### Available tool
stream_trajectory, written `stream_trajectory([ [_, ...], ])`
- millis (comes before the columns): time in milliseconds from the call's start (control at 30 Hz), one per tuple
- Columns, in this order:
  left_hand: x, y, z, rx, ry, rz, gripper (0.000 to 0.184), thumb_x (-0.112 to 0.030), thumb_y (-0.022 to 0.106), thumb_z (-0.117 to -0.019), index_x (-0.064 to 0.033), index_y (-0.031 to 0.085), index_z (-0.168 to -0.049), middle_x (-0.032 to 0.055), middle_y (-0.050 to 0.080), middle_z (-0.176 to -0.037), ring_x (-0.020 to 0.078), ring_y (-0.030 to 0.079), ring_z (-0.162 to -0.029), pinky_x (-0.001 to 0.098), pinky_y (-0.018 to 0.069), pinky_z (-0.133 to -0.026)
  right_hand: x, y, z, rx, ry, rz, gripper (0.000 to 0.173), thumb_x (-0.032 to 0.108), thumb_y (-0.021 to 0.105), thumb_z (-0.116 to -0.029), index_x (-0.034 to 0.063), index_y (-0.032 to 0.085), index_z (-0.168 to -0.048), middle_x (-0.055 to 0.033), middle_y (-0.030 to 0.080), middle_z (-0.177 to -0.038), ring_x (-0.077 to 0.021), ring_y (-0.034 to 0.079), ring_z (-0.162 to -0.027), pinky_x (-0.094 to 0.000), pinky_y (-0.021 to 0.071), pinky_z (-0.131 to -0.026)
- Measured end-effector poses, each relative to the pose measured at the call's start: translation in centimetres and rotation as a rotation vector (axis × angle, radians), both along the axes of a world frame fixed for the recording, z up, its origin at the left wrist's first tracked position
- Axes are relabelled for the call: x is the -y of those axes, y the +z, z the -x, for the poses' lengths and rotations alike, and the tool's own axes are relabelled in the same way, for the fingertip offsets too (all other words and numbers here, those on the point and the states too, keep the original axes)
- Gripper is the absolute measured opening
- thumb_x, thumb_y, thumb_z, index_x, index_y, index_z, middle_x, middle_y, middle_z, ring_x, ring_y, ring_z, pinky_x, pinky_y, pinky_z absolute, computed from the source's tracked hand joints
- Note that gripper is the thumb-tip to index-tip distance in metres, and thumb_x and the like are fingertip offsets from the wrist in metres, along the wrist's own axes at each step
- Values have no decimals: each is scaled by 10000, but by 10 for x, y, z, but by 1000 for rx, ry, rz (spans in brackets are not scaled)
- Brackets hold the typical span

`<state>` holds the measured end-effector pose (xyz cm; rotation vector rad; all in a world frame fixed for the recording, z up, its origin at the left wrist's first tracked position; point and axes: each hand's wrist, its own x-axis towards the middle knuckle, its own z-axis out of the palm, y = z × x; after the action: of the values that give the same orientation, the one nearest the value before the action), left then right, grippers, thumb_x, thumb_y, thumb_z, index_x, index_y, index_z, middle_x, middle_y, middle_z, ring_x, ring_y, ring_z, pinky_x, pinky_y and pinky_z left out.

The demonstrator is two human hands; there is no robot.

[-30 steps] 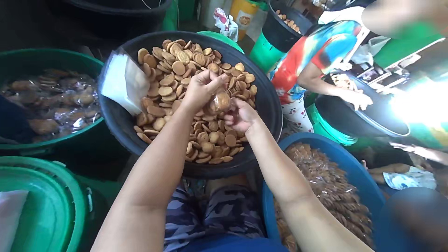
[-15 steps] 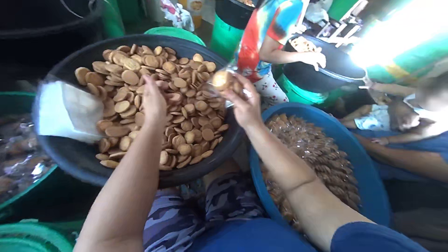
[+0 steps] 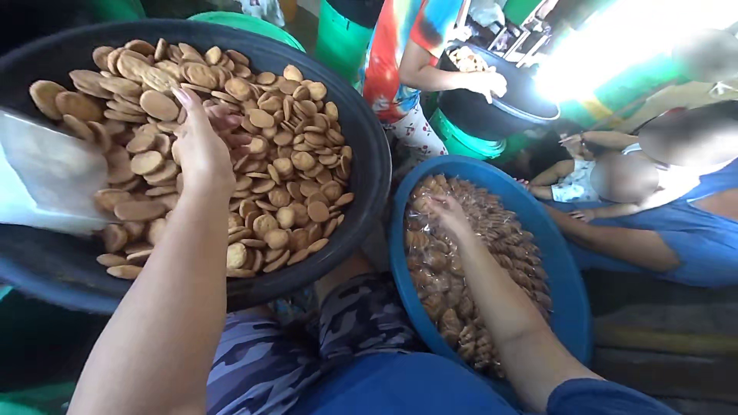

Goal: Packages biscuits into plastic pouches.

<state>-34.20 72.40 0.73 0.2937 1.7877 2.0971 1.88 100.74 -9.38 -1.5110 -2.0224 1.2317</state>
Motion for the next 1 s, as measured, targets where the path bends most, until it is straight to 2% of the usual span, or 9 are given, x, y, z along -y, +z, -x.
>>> stream_trajectory([
  [133,4,2,2,2,31,29,610,-556,139,-1105,-156,594,-1176,-44,687,-969,95,668,-769,309,564,-707,-22,-21,4,403,91,-503,666,561,778,-858,99,663,-1325,-255,558,-1401,-459,542,-1286,-658,441,-1046],
  [267,7,3,6,-13,34,40,609,-548,143,-1108,-148,582,-1238,-38,688,-1034,104,684,-834,317,567,-754,-40,-29,4,571,299,-484,719,682,471,-992,345,344,-1614,-115,8,-1739,-440,-62,-1578,-762,-31,-1174],
  [500,11,11,8,-70,49,22,485,-491,205,-1125,-178,573,-1156,-65,670,-1000,83,667,-790,297,567,-730,-47,-49,4,383,256,-255,719,640,518,-995,385,287,-1626,-189,-120,-1715,-491,-35,-1563,-729,122,-1197],
  [633,38,29,15,-256,87,111,547,-497,241,-1119,-98,555,-1323,22,658,-1162,126,685,-898,341,578,-787,-49,-56,4,495,229,-298,719,741,453,-962,479,270,-1606,-129,-99,-1730,-485,-63,-1561,-782,52,-1160],
  [733,71,45,30,-442,155,517,602,-554,387,-1078,-54,525,-1383,130,640,-1231,193,680,-1007,412,566,-883,-49,-52,4,549,246,-309,756,792,414,-941,475,260,-1610,-131,-86,-1731,-501,-129,-1548,-807,-35,-1137],
  [800,96,51,42,-529,196,858,606,-473,510,-1054,21,519,-1405,290,600,-1336,453,588,-1238,678,438,-1012,-50,-51,4,553,275,-326,762,767,407,-960,417,271,-1624,-170,-73,-1725,-508,-113,-1549,-801,-35,-1143],
  [867,117,49,53,-502,251,1180,708,-367,661,-984,64,406,-1484,401,399,-1484,615,402,-1356,802,355,-992,-51,-52,4,526,288,-360,759,732,413,-981,354,296,-1628,-205,-49,-1719,-514,-90,-1549,-786,-12,-1156],
  [933,133,39,65,-410,286,1423,940,-306,817,-880,123,284,-1525,442,269,-1537,655,335,-1373,804,370,-977,-49,-52,4,507,298,-370,755,714,407,-993,333,289,-1634,-224,-51,-1714,-518,-88,-1548,-788,-4,-1153],
  [1000,144,31,72,-356,275,1573,868,-312,841,-863,184,388,-1414,449,420,-1427,622,461,-1299,761,423,-965,-46,-50,5,502,299,-367,749,705,400,-1001,326,285,-1636,-226,-42,-1714,-513,-76,-1552,-793,9,-1155],
])
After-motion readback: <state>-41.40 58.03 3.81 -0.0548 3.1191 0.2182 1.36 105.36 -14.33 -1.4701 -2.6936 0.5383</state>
